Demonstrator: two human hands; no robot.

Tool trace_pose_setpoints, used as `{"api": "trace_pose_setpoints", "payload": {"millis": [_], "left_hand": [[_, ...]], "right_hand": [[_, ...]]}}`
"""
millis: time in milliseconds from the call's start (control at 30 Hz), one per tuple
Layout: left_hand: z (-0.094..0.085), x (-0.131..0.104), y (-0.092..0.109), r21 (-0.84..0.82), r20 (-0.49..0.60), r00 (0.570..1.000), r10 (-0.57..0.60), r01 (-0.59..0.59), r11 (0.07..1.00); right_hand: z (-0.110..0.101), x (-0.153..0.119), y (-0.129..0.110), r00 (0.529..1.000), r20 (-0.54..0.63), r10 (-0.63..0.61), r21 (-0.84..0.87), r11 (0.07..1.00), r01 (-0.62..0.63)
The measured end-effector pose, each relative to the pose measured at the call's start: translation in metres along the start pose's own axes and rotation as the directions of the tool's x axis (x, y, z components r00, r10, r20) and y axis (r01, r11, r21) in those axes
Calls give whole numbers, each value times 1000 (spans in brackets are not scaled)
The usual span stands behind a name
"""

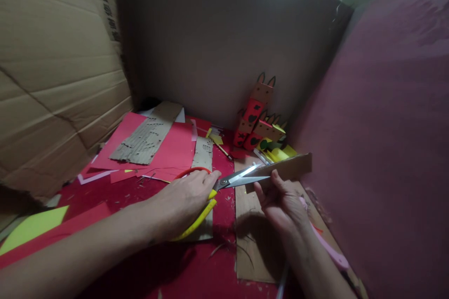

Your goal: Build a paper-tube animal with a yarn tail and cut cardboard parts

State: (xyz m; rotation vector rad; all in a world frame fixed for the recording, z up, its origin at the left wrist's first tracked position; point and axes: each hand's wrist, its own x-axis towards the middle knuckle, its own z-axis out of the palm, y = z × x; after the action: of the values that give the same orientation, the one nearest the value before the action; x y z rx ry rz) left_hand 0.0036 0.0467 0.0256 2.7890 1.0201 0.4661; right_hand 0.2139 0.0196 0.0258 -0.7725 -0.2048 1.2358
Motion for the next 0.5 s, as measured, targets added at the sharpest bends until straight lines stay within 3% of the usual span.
{"api": "trace_pose_setpoints", "payload": {"millis": [267,500], "left_hand": [[3,1,-2,23,15,1000,6,-7,1000],[5,0,-5,39,22,1000,6,-7,999]], "right_hand": [[-3,2,0,1000,7,1,-71,998,0],[-2,1,0,1000,27,15,-23,1000,-14]]}}
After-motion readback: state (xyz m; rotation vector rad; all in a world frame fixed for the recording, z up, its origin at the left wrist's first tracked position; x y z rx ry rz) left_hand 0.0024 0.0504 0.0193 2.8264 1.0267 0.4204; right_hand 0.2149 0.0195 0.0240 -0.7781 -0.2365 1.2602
